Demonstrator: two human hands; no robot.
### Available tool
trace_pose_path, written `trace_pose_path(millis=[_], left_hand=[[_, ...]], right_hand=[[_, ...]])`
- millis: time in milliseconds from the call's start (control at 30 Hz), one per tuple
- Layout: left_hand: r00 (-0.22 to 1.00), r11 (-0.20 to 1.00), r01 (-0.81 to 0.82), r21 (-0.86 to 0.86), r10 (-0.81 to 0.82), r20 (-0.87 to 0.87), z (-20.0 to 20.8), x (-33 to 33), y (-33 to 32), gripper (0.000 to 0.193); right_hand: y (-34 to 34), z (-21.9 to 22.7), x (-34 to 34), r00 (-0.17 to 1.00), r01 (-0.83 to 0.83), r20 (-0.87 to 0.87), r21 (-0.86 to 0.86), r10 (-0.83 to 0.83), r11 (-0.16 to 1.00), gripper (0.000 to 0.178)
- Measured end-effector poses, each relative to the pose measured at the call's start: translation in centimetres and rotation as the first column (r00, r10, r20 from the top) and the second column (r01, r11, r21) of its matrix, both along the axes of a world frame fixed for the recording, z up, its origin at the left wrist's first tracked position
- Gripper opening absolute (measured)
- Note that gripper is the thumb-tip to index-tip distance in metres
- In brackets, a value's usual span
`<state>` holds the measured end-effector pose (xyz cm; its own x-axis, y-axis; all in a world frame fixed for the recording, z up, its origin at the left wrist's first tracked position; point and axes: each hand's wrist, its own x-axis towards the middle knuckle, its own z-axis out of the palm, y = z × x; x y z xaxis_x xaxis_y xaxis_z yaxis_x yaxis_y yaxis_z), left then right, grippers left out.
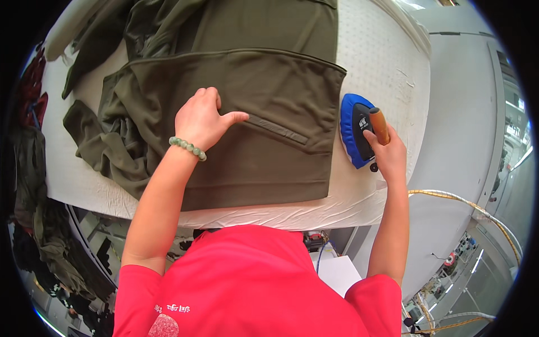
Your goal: The recorder is ironing a garment on an industrial ironing table, meticulously pressing different sections of the fabric.
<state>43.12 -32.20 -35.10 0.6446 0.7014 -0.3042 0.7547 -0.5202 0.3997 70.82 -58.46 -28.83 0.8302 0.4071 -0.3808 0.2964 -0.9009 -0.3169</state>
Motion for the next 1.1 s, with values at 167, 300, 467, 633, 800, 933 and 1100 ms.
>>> trace_pose_path(millis=[167,300,467,633,800,933,1100], left_hand=[[0.970,0.992,-0.001,-0.125,-0.030,-0.241,1.4,2.1,1.5,0.075],[0.949,0.994,0.023,-0.102,-0.053,-0.310,1.2,2.8,1.5,0.077],[0.950,0.995,0.005,-0.105,-0.037,-0.309,0.4,3.4,1.8,0.072],[0.935,0.991,-0.010,-0.136,-0.039,-0.351,0.8,3.6,1.9,0.072],[0.930,0.995,-0.020,-0.102,-0.019,-0.366,0.5,3.9,1.6,0.071],[0.913,0.997,-0.017,-0.079,-0.016,-0.407,0.2,4.2,1.4,0.074],[0.881,0.993,-0.083,-0.080,0.035,-0.471,0.2,4.7,1.2,0.073]], right_hand=[[-1.0,-0.9,-1.2,0.500,-0.513,0.783,-0.077,0.371,0.855,0.044],[0.6,-4.7,-8.1,0.960,-0.224,0.240,0.337,0.147,0.914,0.051],[1.2,-6.8,-8.2,0.999,-0.021,-0.042,0.258,0.033,0.966,0.050],[1.2,-8.3,-8.8,0.940,0.184,-0.340,0.592,0.036,0.785,0.047],[2.4,-7.4,-7.8,0.880,0.054,-0.470,0.250,0.072,0.967,0.047],[2.6,-7.8,-7.4,0.883,-0.021,-0.453,0.223,0.122,0.975,0.046],[0.6,-10.0,-7.9,0.853,0.073,-0.495,0.426,0.165,0.902,0.036]])
